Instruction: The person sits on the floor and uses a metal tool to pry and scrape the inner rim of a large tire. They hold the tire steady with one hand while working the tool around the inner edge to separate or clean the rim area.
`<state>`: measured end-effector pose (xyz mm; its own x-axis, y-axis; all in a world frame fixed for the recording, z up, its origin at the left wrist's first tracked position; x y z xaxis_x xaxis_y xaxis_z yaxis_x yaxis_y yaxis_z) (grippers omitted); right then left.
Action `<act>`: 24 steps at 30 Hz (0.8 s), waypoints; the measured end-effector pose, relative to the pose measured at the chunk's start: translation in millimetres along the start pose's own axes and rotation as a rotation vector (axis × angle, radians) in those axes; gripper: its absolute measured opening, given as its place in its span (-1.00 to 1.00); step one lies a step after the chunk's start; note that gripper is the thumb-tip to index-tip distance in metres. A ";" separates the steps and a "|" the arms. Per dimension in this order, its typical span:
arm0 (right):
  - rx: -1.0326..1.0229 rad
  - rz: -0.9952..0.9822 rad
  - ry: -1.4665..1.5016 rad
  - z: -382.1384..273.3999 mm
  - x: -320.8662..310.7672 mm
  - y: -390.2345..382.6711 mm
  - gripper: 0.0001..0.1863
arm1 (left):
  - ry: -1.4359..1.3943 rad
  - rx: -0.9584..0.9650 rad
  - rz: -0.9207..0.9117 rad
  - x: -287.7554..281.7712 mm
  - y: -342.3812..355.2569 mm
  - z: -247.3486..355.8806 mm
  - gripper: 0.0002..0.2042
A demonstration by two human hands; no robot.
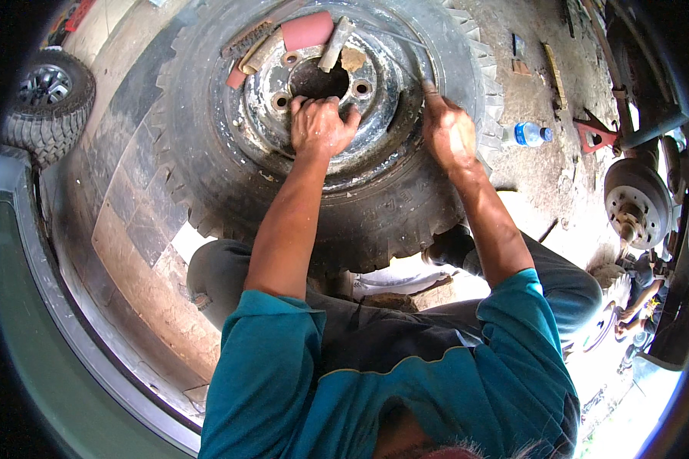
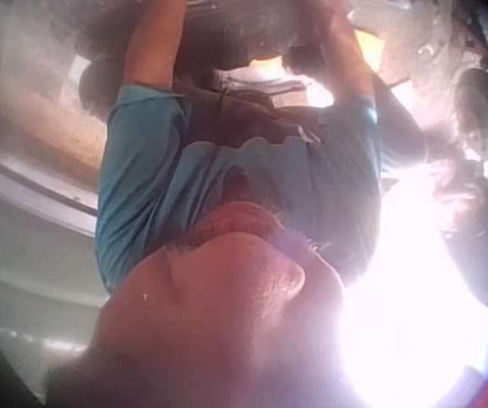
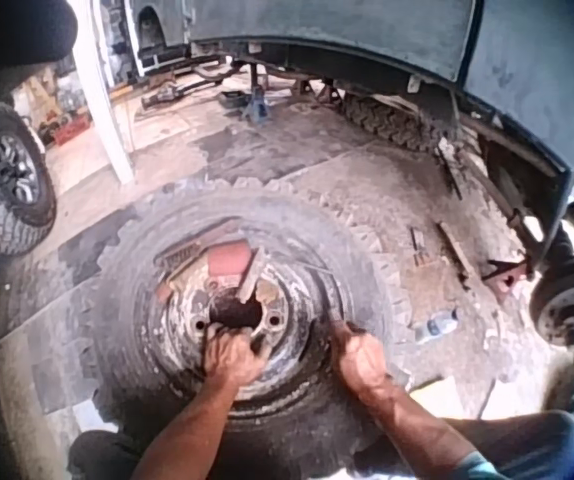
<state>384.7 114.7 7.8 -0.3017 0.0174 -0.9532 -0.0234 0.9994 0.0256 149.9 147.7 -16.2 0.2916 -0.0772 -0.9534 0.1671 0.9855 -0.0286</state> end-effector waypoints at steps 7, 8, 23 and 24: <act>-0.044 0.213 0.125 1.6 -7.3 -2.5 -0.53 | -0.001 -0.002 -0.018 0.1 0.2 -1.1 -0.54; -0.033 0.101 0.062 6.9 0.3 -3.2 -0.53 | 0.008 0.002 -0.004 -1.1 0.9 -1.0 -0.54; -0.011 -0.027 -0.052 -2.8 -9.0 10.4 -0.51 | -0.011 0.018 0.060 -2.2 -0.2 1.6 -0.57; -0.038 0.075 0.016 -8.2 -16.1 5.5 -0.51 | -0.007 0.016 0.050 -2.9 -0.6 1.4 -0.57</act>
<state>381.6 119.6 25.7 -0.3188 0.0918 -0.9434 -0.0364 0.9934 0.1089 150.4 147.1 -13.0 0.3066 -0.0287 -0.9514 0.1672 0.9856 0.0242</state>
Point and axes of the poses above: each hand's wrist, its own y-axis towards the middle knuckle, its own x-axis out of the palm, z = x × y, the point moved 3 cm from there along y, towards the middle knuckle
